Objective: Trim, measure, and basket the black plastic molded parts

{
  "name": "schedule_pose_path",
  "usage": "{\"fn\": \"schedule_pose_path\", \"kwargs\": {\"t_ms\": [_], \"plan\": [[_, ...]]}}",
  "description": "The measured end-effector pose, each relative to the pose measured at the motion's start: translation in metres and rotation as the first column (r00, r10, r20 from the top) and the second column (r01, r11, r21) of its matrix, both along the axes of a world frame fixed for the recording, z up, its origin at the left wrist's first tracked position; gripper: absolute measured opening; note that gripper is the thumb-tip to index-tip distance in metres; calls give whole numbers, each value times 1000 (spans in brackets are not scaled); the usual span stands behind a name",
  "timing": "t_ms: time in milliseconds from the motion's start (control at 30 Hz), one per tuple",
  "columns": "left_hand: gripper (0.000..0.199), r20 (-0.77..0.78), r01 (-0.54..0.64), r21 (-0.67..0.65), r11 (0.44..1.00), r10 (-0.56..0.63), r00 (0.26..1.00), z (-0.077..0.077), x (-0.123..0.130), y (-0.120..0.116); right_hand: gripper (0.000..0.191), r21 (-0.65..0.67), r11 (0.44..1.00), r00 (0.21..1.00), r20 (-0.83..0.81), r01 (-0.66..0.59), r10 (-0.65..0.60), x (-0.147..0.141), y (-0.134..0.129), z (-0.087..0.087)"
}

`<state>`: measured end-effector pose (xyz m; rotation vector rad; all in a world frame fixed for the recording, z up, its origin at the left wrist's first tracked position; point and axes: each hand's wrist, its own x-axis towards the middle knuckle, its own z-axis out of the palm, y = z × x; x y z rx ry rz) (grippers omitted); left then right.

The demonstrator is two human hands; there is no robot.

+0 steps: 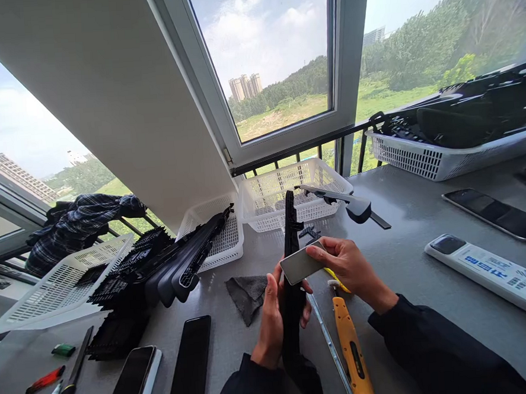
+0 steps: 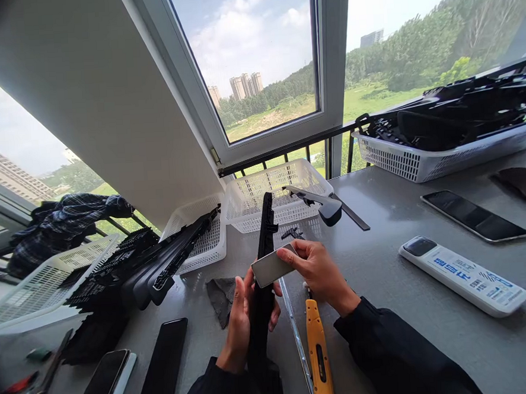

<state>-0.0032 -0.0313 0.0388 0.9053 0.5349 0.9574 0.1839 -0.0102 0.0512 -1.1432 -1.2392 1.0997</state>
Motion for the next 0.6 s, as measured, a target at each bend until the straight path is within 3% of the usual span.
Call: {"fn": "schedule_pose_path", "kwargs": {"t_ms": [100,300,467,600], "plan": [[86,-44,-20,0,1000,20,999,1,0,0,61,-24,995,995,29,-93,94,-1,-1,3],[78,-123,-97,3,995,96,988,6,1,-3,61,-13,986,986,-9,164,-164,3,0,2],[72,-154,-178,8,984,177,972,7,2,-4,63,-44,998,998,-18,55,-55,-2,1,-5],[70,-149,-210,3,978,208,967,6,2,-3,61,-5,989,989,-4,145,-145,-6,-2,-2]]}}
